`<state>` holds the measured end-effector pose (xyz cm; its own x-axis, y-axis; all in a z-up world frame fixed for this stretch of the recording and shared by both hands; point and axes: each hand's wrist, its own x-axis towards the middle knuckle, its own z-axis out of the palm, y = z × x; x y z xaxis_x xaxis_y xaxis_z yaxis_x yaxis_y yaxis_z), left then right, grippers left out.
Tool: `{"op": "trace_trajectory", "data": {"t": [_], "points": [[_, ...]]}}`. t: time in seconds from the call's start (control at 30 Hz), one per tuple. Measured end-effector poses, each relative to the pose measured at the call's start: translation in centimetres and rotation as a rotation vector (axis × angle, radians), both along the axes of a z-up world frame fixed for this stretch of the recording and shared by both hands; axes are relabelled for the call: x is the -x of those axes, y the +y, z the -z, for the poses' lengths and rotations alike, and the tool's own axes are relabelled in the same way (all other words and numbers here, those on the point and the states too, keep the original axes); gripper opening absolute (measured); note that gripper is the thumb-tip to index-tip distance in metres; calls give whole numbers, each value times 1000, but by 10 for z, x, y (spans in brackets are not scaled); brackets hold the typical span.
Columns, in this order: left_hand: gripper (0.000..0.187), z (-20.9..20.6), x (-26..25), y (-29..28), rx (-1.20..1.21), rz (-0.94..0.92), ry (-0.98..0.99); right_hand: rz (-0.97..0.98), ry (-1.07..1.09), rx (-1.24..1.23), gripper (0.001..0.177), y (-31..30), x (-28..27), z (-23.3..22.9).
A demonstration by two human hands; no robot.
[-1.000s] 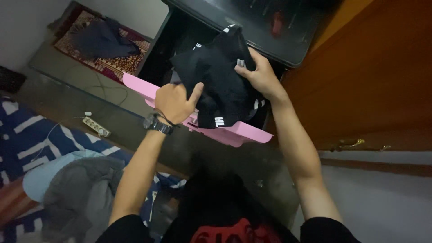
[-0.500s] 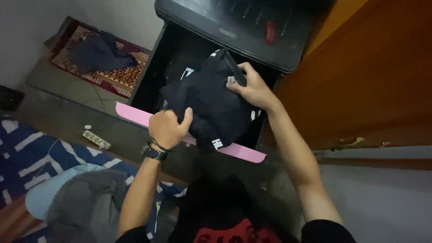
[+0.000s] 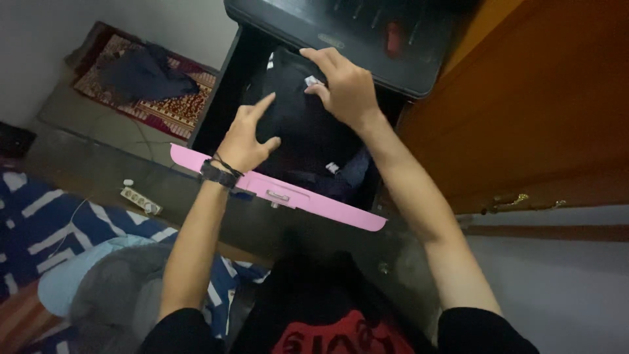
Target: Organizing folded clothes and placing them into a plastic drawer unit.
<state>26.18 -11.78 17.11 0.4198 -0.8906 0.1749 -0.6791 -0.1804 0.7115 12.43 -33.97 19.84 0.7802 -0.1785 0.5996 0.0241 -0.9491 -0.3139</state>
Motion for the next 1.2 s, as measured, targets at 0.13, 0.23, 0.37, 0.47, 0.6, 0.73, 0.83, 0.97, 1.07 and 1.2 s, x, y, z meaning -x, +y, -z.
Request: {"op": "trace_trajectory", "data": {"t": [0.13,0.23,0.37,0.47,0.6,0.73,0.83,0.97,1.07,1.2], "points": [[87,11,3,-1,-196,-75,-26,120,-75,184,37,11,13,23],[86,9,5,-6,-192,-52,-59,166,132,126,26,39,28,11],[69,3,8,-23,-157,-146,-58,132,237,99,56,56,31,20],[63,1,5,-37,-62,-155,-110,144,272,55,67,42,19,40],[58,10,-1,-46,-133,-180,-191,169,472,-105,74,26,0,33],[55,18,1,-40,-277,-186,-303,162,571,-139,79,16,-4,41],[53,4,17,-23,-301,-199,-368,117,538,-122,81,16,2,46],[69,-18,50,10,-142,-104,-574,106,450,-48,84,25,22,40],[86,-26,64,33,-135,9,-595,85,408,-31,81,45,45,30],[100,-16,62,42,-73,67,-458,-32,476,-123,83,67,60,31]]}}
